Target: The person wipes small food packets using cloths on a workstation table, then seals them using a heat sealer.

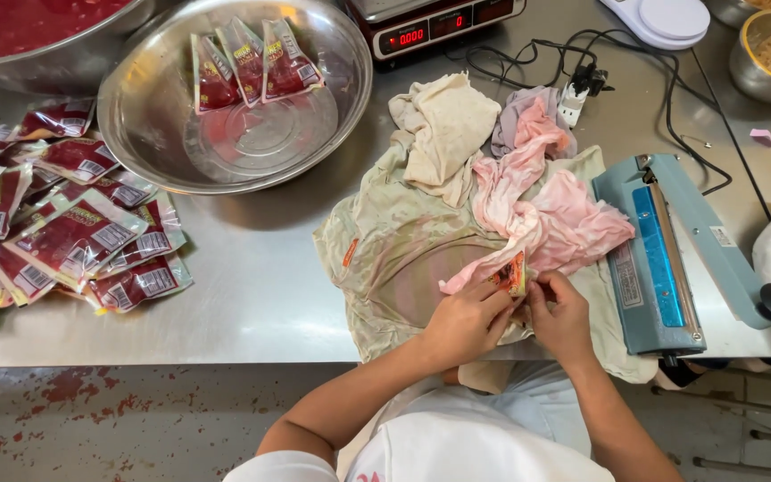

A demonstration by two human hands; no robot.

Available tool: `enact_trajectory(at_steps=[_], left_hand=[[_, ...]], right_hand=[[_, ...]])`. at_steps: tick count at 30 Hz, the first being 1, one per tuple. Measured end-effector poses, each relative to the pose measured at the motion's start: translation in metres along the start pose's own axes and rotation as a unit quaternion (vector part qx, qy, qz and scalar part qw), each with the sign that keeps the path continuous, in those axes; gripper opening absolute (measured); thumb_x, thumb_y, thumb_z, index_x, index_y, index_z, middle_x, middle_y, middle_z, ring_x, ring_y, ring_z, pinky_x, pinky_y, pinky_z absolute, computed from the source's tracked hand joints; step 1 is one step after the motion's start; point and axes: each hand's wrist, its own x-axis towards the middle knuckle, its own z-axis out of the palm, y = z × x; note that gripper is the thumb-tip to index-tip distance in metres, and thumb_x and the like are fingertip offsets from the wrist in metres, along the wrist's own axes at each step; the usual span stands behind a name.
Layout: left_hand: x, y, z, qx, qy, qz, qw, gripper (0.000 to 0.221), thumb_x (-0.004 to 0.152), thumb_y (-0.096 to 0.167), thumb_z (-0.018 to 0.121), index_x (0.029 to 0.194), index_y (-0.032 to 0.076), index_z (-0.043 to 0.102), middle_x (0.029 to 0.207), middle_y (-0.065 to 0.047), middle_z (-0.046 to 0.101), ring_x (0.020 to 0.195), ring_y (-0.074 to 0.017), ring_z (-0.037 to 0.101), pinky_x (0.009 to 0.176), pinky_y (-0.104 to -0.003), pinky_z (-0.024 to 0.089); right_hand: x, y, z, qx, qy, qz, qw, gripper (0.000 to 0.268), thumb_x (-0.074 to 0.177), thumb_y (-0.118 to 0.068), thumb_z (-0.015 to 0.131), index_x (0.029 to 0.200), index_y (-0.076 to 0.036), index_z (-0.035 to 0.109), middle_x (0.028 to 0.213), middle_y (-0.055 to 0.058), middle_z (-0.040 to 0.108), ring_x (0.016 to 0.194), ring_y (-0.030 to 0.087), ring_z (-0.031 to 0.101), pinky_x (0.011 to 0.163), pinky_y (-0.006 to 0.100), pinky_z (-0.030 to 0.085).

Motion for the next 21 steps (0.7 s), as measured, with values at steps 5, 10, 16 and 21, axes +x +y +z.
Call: enact_trajectory(at_steps=[5, 10, 16, 21], left_hand=[[-0.001, -0.001, 0.002, -0.001, -0.006, -0.002, 1.000, 0.007, 0.091, 0.018, 0.066, 0.087, 0.013, 0.063, 0.081, -0.005, 0.062, 0.077, -0.0257, 0.070, 0.066, -0.031, 0.058], [0.001, 0.000, -0.004, -0.017, -0.018, -0.004, 1.000, 0.007, 0.090, 0.017, 0.066, 0.087, 0.011, 0.062, 0.081, -0.008, 0.062, 0.078, -0.0288, 0.070, 0.066, -0.034, 0.058], [-0.001, -0.005, -0.019, 0.006, 0.043, -0.007, 0.999, 0.010, 0.090, 0.015, 0.067, 0.082, 0.013, 0.062, 0.076, -0.004, 0.059, 0.074, -0.0250, 0.069, 0.064, -0.030, 0.057], [0.006, 0.001, -0.053, 0.041, 0.086, -0.007, 0.995, 0.006, 0.091, 0.017, 0.069, 0.087, 0.013, 0.067, 0.077, -0.005, 0.059, 0.074, -0.0261, 0.068, 0.064, -0.032, 0.057]], right_hand=[[0.001, -0.011, 0.000, 0.013, -0.001, 0.002, 1.000, 0.007, 0.101, -0.008, 0.066, 0.099, -0.004, 0.071, 0.077, 0.013, 0.065, 0.071, 0.021, 0.067, 0.068, 0.037, 0.057], [0.001, -0.019, 0.008, 0.039, 0.009, 0.005, 0.999, 0.007, 0.102, -0.006, 0.066, 0.098, -0.004, 0.070, 0.076, 0.011, 0.063, 0.072, 0.017, 0.064, 0.068, 0.036, 0.056], [0.015, -0.053, 0.018, 0.031, -0.008, -0.047, 0.998, 0.009, 0.100, -0.007, 0.067, 0.093, -0.001, 0.067, 0.076, 0.016, 0.063, 0.071, 0.023, 0.064, 0.069, 0.040, 0.055], [0.024, -0.070, 0.035, 0.104, 0.013, -0.063, 0.993, 0.007, 0.102, -0.006, 0.067, 0.095, -0.003, 0.066, 0.082, 0.009, 0.065, 0.078, 0.014, 0.058, 0.077, 0.035, 0.055]])
